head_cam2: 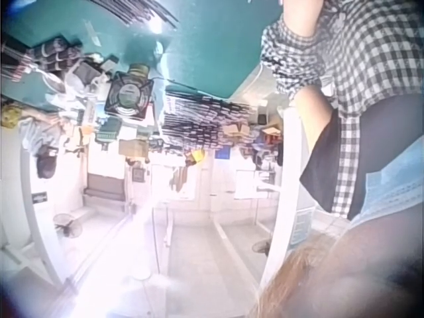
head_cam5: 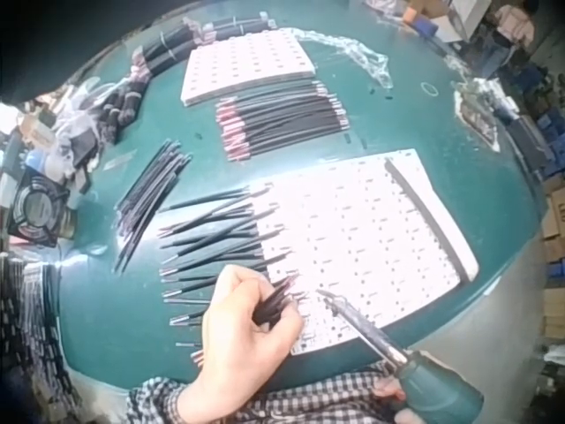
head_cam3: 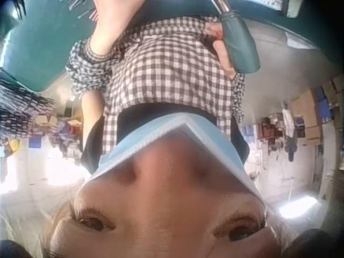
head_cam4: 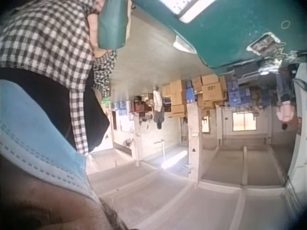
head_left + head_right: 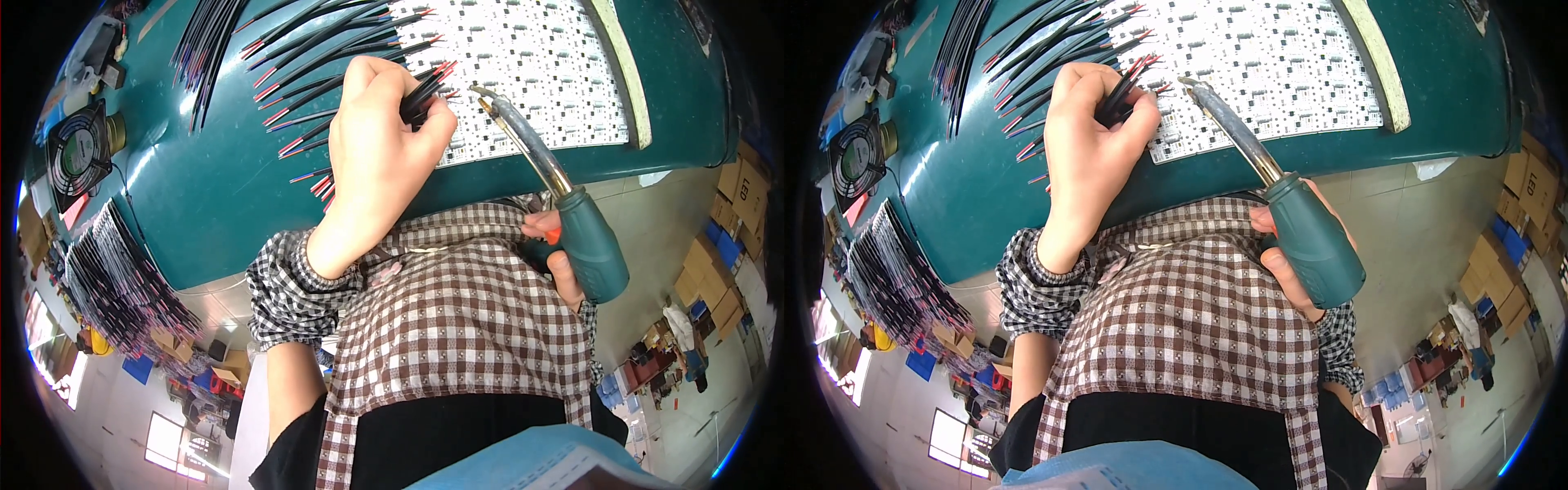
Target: The person solders black and red wires onto an LED circuit board using a soldering iron with an automatic feeder.
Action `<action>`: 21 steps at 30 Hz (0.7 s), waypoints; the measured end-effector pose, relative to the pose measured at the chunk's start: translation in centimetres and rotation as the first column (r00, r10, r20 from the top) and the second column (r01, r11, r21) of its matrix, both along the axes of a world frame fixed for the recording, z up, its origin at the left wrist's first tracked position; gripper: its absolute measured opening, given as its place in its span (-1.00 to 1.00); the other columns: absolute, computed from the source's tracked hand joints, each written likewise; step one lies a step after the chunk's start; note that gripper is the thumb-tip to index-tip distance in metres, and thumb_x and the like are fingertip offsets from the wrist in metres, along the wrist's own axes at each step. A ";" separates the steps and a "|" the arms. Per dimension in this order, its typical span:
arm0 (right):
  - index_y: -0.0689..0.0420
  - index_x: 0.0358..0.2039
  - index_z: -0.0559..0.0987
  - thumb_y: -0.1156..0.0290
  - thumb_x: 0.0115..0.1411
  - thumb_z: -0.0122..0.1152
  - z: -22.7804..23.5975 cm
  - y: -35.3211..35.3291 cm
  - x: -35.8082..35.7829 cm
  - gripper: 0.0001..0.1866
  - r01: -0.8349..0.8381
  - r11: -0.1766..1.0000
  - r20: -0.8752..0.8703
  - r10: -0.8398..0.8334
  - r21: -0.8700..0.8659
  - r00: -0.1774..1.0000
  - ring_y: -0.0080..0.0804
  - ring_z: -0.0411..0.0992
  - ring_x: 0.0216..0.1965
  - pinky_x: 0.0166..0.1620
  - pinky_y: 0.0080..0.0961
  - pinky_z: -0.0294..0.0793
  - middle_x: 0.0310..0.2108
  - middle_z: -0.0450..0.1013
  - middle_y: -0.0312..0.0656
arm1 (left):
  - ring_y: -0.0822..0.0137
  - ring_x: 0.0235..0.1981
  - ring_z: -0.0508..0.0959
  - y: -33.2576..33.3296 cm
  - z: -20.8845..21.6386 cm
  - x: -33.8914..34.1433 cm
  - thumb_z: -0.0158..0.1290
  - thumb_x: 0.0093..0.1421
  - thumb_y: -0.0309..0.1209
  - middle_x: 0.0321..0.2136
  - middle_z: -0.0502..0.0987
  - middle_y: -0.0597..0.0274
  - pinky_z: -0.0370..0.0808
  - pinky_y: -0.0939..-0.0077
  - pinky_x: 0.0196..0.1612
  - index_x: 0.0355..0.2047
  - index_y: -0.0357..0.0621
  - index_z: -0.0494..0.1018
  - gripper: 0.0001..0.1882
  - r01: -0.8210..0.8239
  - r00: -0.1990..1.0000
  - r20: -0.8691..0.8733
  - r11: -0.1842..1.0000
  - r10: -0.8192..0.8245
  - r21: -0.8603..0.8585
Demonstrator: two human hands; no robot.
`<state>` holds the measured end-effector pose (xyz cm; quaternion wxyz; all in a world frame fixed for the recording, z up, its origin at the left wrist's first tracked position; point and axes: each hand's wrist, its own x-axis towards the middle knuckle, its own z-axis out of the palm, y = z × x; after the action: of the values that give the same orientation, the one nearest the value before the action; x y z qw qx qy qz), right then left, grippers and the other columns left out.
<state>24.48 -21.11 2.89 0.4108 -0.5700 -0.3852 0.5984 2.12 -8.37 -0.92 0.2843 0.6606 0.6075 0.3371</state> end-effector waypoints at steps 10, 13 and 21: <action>0.46 0.19 0.18 0.24 0.10 0.37 0.1 0.2 0.0 -0.18 -0.045 0.999 0.065 0.044 0.007 0.997 -0.28 0.53 -0.16 0.03 -0.32 0.49 -0.23 0.53 -0.03 | 0.10 -0.53 0.50 0.6 0.6 -0.1 0.17 -0.09 -0.45 -0.43 0.42 0.12 0.46 0.29 -0.45 -0.54 -0.31 0.43 -0.82 0.002 1.000 -0.011 0.997 -0.003 -0.072; 0.45 0.15 0.24 0.24 0.12 0.35 0.2 0.3 0.2 -0.25 -0.081 0.997 0.106 0.080 0.009 0.991 -0.30 0.53 -0.16 0.10 -0.28 0.41 -0.25 0.54 -0.06 | 0.08 -0.50 0.51 0.9 1.2 -0.2 0.16 -0.10 -0.43 -0.45 0.43 0.10 0.47 0.27 -0.41 -0.58 -0.31 0.46 -0.83 0.021 1.000 -0.008 0.991 -0.022 -0.135; 0.37 -0.11 0.48 0.26 0.15 0.29 0.0 0.6 0.0 -0.55 -0.101 0.993 0.163 0.090 0.059 0.982 -0.30 0.53 -0.16 0.28 -0.17 0.14 -0.31 0.56 -0.11 | 0.08 -0.48 0.52 1.1 1.5 -0.2 0.16 -0.10 -0.42 -0.44 0.44 0.07 0.47 0.28 -0.39 -0.59 -0.30 0.47 -0.83 0.030 0.999 -0.019 0.985 -0.034 -0.169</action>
<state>24.45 -20.47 2.90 0.3683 -0.5830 -0.4638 0.5562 1.94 -7.25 0.58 0.3381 0.6475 0.6263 0.2725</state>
